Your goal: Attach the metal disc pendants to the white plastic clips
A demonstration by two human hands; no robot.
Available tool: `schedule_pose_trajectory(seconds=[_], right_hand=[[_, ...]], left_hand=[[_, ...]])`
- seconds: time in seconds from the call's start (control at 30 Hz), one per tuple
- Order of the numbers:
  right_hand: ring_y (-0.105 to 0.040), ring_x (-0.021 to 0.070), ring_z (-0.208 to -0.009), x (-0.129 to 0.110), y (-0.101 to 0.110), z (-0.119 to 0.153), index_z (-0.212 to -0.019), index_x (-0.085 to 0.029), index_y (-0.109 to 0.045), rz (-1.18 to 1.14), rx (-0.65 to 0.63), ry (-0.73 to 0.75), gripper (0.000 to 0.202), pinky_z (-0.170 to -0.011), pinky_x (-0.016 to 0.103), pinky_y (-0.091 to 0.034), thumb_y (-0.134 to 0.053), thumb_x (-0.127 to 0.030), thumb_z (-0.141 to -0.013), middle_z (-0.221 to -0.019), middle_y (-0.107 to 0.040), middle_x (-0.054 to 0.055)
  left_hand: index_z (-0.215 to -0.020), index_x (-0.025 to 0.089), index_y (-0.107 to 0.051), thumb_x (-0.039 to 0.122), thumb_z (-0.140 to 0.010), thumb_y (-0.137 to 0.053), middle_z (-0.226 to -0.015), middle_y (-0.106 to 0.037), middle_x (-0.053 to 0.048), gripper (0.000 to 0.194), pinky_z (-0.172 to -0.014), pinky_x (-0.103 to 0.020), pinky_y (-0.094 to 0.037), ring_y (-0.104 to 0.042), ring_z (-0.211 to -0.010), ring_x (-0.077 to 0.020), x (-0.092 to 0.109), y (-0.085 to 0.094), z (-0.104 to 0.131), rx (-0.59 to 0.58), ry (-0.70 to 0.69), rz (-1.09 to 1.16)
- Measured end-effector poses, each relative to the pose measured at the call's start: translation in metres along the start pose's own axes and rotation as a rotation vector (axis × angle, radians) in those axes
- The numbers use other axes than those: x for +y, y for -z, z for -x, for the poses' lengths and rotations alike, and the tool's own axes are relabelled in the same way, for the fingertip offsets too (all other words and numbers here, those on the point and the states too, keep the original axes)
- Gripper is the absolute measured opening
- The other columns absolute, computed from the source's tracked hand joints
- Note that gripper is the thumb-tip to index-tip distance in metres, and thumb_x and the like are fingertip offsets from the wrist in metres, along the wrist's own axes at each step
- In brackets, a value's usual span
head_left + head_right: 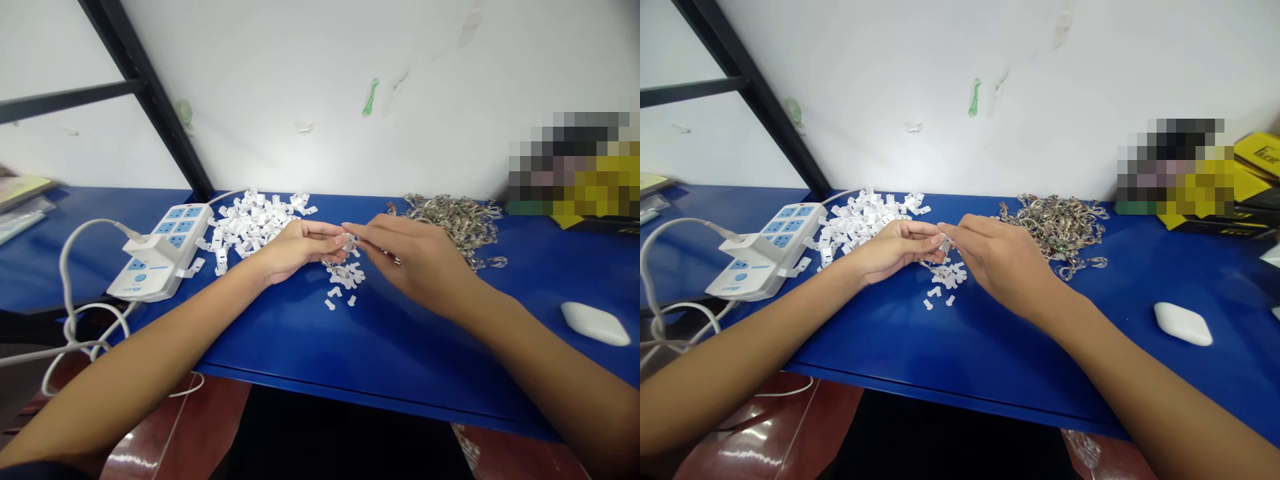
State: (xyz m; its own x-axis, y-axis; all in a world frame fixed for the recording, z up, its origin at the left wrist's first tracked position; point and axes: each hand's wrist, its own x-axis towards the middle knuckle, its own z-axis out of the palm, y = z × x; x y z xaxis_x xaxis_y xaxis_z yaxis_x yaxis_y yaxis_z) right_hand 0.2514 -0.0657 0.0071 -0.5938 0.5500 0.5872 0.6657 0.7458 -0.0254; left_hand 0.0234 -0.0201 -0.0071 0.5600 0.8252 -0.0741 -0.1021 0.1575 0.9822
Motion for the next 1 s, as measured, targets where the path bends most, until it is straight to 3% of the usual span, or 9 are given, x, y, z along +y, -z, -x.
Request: schedule_pose_trajectory(seconds=[0.1, 0.27, 0.4, 0.53, 0.7, 1.0], right_hand=[[-0.066, 0.0196, -0.084, -0.001, 0.0, 0.0, -0.136, -0.021, -0.066, -0.029, 0.017, -0.018, 0.038, -0.074, 0.034, -0.051, -0.048, -0.015, -0.103, -0.097, -0.072, 0.007], [-0.064, 0.0169, -0.074, -0.002, -0.005, 0.0, -0.108, -0.021, -0.075, -0.179, 0.076, -0.105, 0.022, -0.07, 0.033, -0.052, -0.055, -0.018, -0.1, -0.09, -0.071, 0.006], [-0.065, 0.0166, -0.074, -0.001, -0.005, -0.004, -0.1, -0.024, -0.075, -0.274, 0.098, -0.272, 0.015, -0.065, 0.032, -0.052, -0.061, -0.022, -0.098, -0.088, -0.074, 0.003], [-0.068, 0.0193, -0.088, -0.004, 0.001, -0.009, -0.093, -0.025, -0.078, -0.448, 0.19, -0.449, 0.008, -0.065, 0.031, -0.055, -0.071, -0.03, -0.093, -0.096, -0.076, 0.004], [-0.061, 0.0146, -0.063, -0.01, 0.0, -0.01, -0.094, -0.023, -0.079, -0.716, 0.126, -0.612, 0.021, -0.05, 0.03, -0.052, -0.076, -0.043, -0.087, -0.086, -0.074, 0.004], [-0.063, 0.0192, -0.085, -0.003, -0.008, -0.007, -0.09, -0.027, -0.079, -0.743, 0.162, -0.57, 0.017, -0.063, 0.033, -0.05, -0.078, -0.044, -0.086, -0.092, -0.072, 0.005]], left_hand=[[-0.106, 0.012, -0.081, 0.024, -0.085, -0.084, -0.093, -0.079, -0.01, 0.025, -0.092, -0.035, -0.058, -0.075, -0.088, -0.0177, 0.001, 0.004, -0.002, 0.052, -0.009, 0.009], [-0.118, 0.013, -0.077, 0.019, -0.089, -0.079, -0.097, -0.079, -0.012, 0.03, -0.09, -0.038, -0.06, -0.075, -0.091, -0.0199, 0.001, 0.006, -0.002, 0.005, -0.008, 0.07], [-0.12, 0.014, -0.077, 0.021, -0.09, -0.078, -0.094, -0.079, -0.011, 0.031, -0.088, -0.038, -0.06, -0.075, -0.087, -0.0187, -0.001, 0.004, -0.001, -0.039, 0.03, 0.035], [-0.12, 0.017, -0.077, 0.023, -0.09, -0.079, -0.107, -0.078, -0.011, 0.031, -0.087, -0.037, -0.06, -0.074, -0.09, -0.0178, -0.001, 0.005, -0.001, -0.07, 0.011, 0.017], [-0.122, 0.016, -0.076, 0.025, -0.09, -0.079, -0.104, -0.077, -0.012, 0.033, -0.085, -0.036, -0.059, -0.073, -0.091, -0.0188, 0.001, 0.004, 0.0, -0.099, 0.019, 0.015], [-0.124, 0.019, -0.076, 0.026, -0.091, -0.078, -0.106, -0.077, -0.01, 0.034, -0.084, -0.033, -0.058, -0.072, -0.091, -0.0167, -0.002, 0.008, -0.001, -0.153, -0.002, 0.045]])
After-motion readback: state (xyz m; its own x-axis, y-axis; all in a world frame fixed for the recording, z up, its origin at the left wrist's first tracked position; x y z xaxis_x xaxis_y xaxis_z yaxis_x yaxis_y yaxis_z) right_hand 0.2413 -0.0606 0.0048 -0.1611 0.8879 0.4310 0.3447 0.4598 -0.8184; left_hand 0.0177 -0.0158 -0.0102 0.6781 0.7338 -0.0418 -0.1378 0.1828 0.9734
